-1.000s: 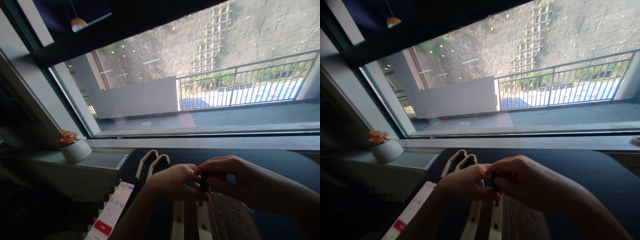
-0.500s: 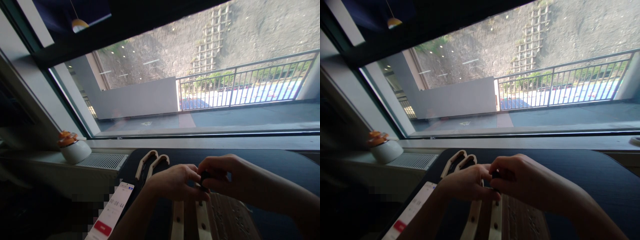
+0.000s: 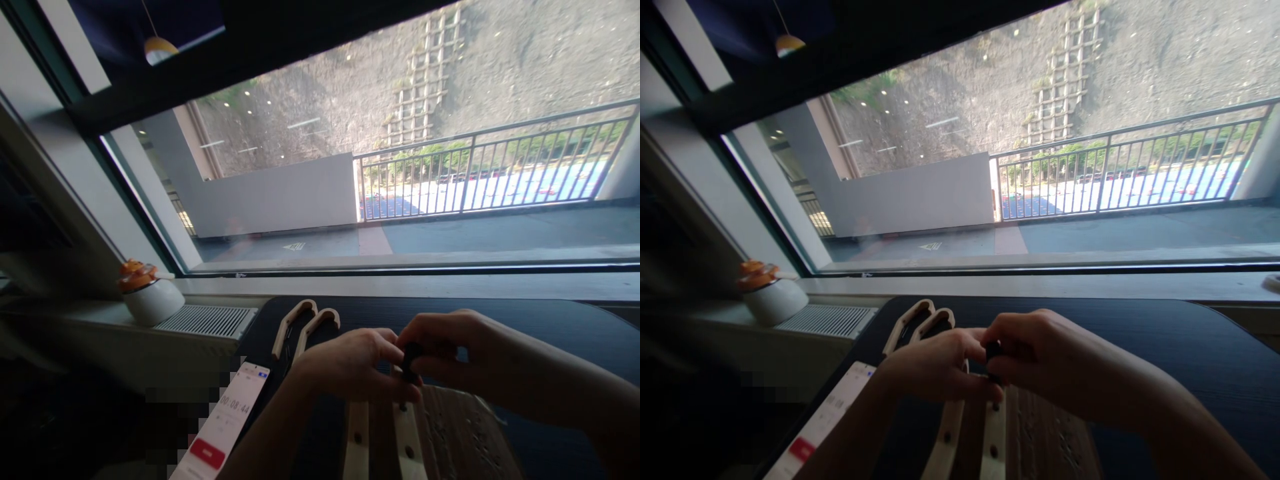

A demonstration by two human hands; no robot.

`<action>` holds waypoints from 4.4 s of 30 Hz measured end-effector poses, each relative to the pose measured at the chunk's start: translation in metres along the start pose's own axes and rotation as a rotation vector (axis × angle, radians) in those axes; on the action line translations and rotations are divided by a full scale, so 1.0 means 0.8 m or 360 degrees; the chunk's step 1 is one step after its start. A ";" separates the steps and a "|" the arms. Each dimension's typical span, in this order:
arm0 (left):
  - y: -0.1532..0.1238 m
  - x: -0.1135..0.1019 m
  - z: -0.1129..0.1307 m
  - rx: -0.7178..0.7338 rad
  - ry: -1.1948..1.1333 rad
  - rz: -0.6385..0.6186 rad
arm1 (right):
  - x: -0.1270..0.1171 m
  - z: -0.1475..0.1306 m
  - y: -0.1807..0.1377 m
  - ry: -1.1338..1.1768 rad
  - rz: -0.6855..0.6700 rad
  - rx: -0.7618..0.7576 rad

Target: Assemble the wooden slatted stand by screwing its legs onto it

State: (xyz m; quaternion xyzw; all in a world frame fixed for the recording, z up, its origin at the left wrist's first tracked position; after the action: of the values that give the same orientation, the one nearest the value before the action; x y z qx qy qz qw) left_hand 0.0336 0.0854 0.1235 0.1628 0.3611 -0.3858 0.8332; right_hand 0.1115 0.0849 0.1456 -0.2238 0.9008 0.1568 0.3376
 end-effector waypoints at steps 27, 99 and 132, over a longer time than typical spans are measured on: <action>-0.002 0.001 0.004 0.0085 -0.0059 -0.0009 | -0.006 -0.019 -0.004 -0.0039 0.0028 -0.0072; 0.004 0.005 0.001 0.0063 -0.0166 0.0013 | 0.000 -0.005 -0.003 0.0003 0.0014 0.0056; 0.002 0.006 -0.003 0.0019 -0.0179 0.0009 | -0.005 -0.015 -0.005 0.0048 -0.0030 -0.0057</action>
State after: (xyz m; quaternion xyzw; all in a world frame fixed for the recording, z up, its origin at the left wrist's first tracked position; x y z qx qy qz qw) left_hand 0.0359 0.0851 0.1183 0.1469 0.3110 -0.3942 0.8522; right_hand 0.1097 0.0772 0.1562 -0.2406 0.9007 0.1663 0.3214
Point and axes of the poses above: each hand's wrist, its own y-axis towards the middle knuckle, its own x-axis out of the palm, z = x × y, the point moved 9 cm from there along y, towards the middle knuckle, and after that the axes turned 9 degrees about z, right-handed, at the moved point
